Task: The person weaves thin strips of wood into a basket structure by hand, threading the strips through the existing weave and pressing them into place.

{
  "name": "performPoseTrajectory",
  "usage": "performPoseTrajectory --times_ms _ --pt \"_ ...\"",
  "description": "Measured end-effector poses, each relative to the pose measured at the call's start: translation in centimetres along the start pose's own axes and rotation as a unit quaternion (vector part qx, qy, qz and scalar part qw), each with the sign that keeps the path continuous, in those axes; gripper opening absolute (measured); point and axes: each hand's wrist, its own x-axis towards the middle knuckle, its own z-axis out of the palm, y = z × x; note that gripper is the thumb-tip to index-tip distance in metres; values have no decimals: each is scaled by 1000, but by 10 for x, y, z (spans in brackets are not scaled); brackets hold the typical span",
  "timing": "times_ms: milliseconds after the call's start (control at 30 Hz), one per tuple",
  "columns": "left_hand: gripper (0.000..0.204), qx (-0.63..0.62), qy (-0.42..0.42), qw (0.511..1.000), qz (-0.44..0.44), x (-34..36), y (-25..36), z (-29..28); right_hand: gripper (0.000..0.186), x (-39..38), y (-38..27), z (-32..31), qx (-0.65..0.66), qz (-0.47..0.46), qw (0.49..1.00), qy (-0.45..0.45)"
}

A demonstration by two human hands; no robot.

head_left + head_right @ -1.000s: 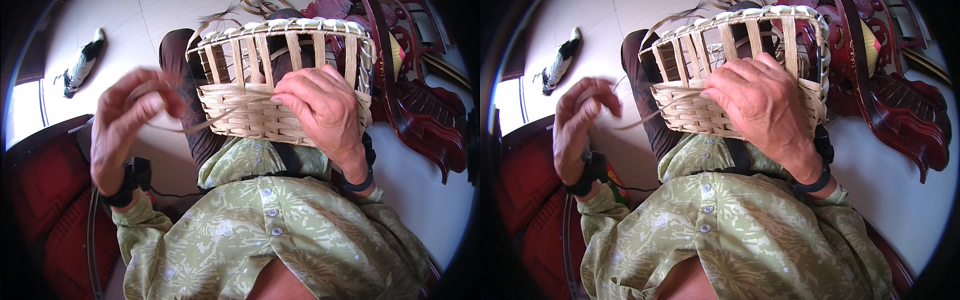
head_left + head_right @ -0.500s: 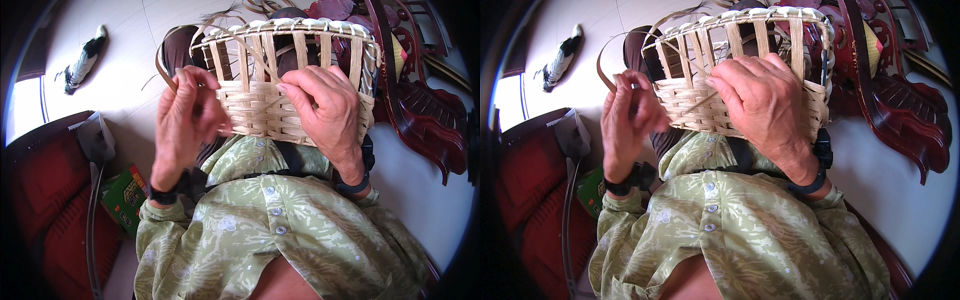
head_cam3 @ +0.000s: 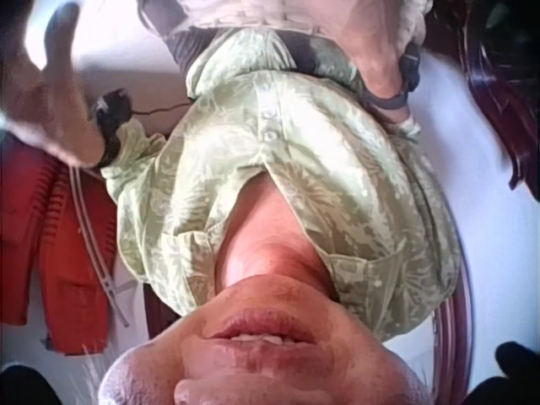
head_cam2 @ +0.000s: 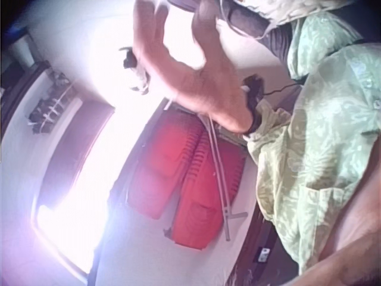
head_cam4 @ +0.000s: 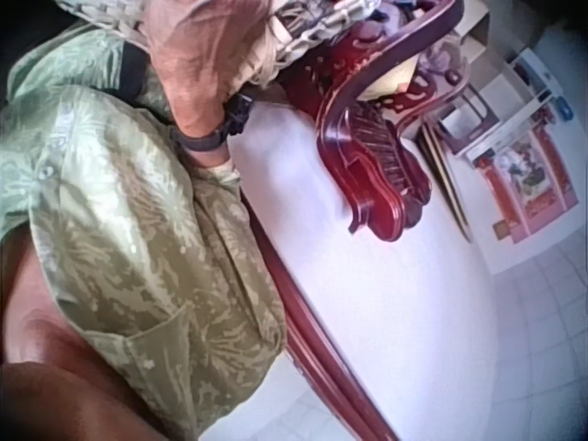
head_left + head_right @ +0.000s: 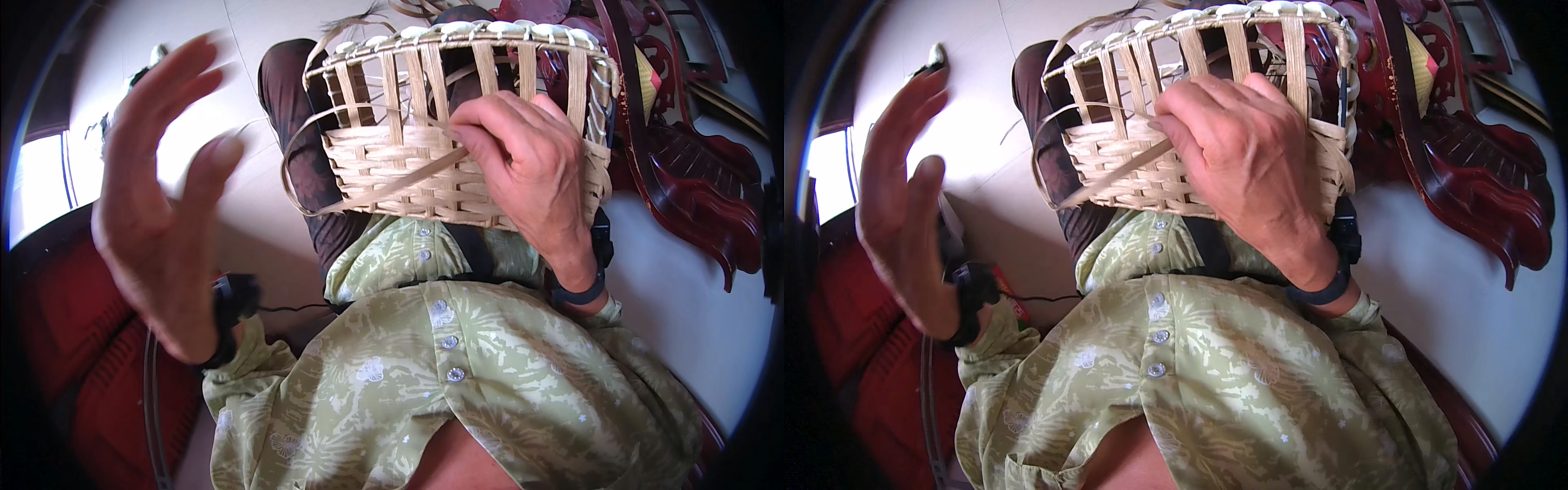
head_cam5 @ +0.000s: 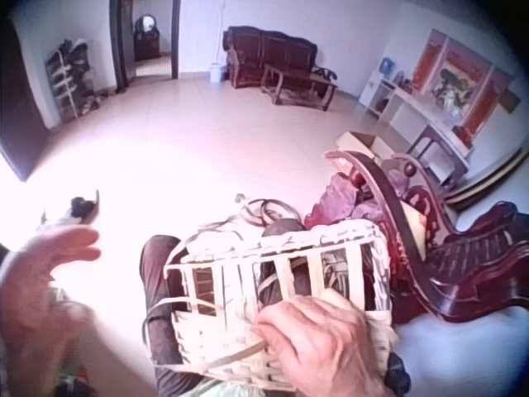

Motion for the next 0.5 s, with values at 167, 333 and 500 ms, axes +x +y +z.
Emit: performPoseTrajectory --times_ms 167,333,500 --pt "15 -97 -107 988 61 18 -8 99 12 -2 -4 1 -33 7 999 -16" --pt "11 -17 -150 987 55 11 -26 117 12 -5 -3 1 -53 18 998 -13" --pt "10 -128 -206 965 -104 11 -29 122 12 -6 -1 1 -51 12 998 -17"
